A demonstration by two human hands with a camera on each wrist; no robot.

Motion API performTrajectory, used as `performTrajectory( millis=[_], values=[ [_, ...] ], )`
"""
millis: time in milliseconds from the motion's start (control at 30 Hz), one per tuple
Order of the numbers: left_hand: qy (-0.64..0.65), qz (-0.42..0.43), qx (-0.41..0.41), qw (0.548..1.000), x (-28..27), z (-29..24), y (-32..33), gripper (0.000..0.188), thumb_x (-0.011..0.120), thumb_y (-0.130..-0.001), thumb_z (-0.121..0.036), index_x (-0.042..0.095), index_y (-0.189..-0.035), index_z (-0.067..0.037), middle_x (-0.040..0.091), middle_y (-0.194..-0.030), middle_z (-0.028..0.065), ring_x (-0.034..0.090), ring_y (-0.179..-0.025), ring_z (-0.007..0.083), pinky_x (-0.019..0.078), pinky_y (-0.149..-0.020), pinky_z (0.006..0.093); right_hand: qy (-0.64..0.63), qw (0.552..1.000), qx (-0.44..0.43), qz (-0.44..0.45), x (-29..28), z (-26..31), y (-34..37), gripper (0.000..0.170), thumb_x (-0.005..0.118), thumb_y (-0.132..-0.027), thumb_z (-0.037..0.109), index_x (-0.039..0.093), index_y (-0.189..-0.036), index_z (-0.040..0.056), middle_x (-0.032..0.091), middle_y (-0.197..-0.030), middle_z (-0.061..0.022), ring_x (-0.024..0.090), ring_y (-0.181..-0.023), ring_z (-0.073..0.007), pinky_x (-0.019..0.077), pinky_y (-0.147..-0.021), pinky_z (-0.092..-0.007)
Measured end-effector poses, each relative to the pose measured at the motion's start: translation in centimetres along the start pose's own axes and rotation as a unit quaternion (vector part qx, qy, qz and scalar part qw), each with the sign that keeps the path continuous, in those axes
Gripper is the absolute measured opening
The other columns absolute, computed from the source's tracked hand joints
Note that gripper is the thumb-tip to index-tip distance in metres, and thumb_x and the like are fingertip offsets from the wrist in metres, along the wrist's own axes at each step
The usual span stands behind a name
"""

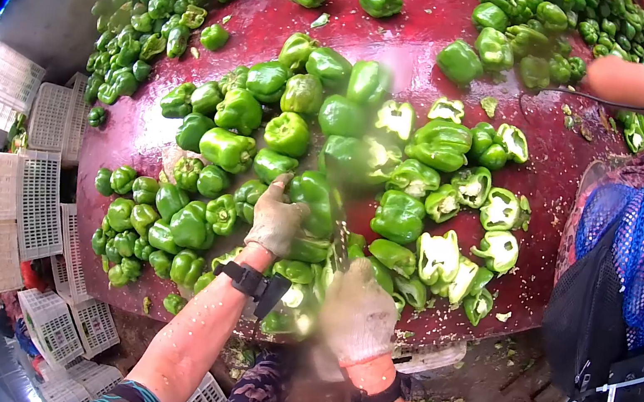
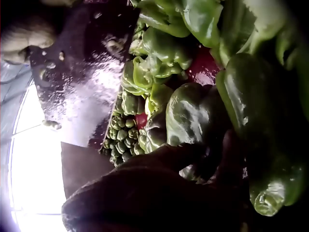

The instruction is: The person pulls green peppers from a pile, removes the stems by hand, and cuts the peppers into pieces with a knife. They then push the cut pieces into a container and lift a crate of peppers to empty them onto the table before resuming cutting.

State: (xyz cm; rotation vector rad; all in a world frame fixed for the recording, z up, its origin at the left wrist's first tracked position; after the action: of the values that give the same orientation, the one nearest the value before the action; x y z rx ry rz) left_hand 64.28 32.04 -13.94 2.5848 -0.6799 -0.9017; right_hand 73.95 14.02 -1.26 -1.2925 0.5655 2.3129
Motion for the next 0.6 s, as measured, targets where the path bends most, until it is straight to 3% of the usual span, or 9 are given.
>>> performTrajectory(
  millis=[133, 233, 433, 600],
  values=[
    [0.062, 0.003, -0.021, 0.998, 0.2, 0.6, 0.0, 0.065, 0.063, -0.076, 0.002, 0.045, -0.138, 0.0, 0.065, -0.089, 0.0071, 0.062, -0.071, 0.0126, 0.0526, -0.063, 0.0268, -0.003, 0.999, 0.036, 0.037, -1.6, 1.7, -2.7, 0.016, 0.055, -0.084, 0.013, 0.05, -0.092, 0.0009, 0.063, -0.067, -0.0168, 0.065, -0.063, -0.035, 0.0513, -0.055, -0.0455],
    [-0.025, -0.009, 0.049, 0.998, -0.2, -0.9, -0.1, 0.064, 0.064, -0.076, 0.002, 0.047, -0.137, 0.0, 0.066, -0.091, 0.0086, 0.063, -0.071, 0.0138, 0.053, -0.062, 0.0281, 0.038, 0.991, 0.023, 0.123, 2.6, 0.8, -4.6, 0.018, 0.053, -0.082, 0.01, 0.054, -0.097, -0.0001, 0.065, -0.073, -0.0189, 0.068, -0.071, -0.0347, 0.0535, -0.061, -0.0451],
    [-0.005, 0.021, -0.023, 1.0, 0.1, -0.9, -0.1, 0.066, 0.066, -0.075, -0.001, 0.048, -0.138, -0.005, 0.067, -0.09, 0.0078, 0.062, -0.068, 0.0145, 0.0526, -0.06, 0.0288, -0.018, 0.965, 0.064, 0.254, 3.1, -0.3, -6.9, 0.023, 0.056, -0.081, 0.01, 0.055, -0.098, -0.0046, 0.067, -0.084, -0.0274, 0.068, -0.081, -0.0409, 0.0545, -0.072, -0.0475],
    [-0.002, 0.02, 0.026, 0.999, 0.1, -0.7, -0.7, 0.067, 0.065, -0.075, -0.001, 0.047, -0.14, -0.004, 0.066, -0.088, 0.0066, 0.061, -0.072, 0.0122, 0.0516, -0.064, 0.026, -0.016, 0.963, 0.044, 0.266, 5.6, -0.8, -8.5, 0.023, 0.059, -0.08, 0.011, 0.056, -0.096, -0.0039, 0.066, -0.083, -0.0277, 0.067, -0.082, -0.0409, 0.0546, -0.073, -0.0468]
  ],
)
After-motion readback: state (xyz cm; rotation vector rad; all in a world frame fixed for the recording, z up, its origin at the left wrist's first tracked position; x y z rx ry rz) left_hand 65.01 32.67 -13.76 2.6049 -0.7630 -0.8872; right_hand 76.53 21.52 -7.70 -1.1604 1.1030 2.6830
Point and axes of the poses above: each hand's wrist, its own y-axis away from the middle knuckle, its own x-axis out of the palm, z = x × y, the point moved 10 cm from there along -y, towards the middle knuckle
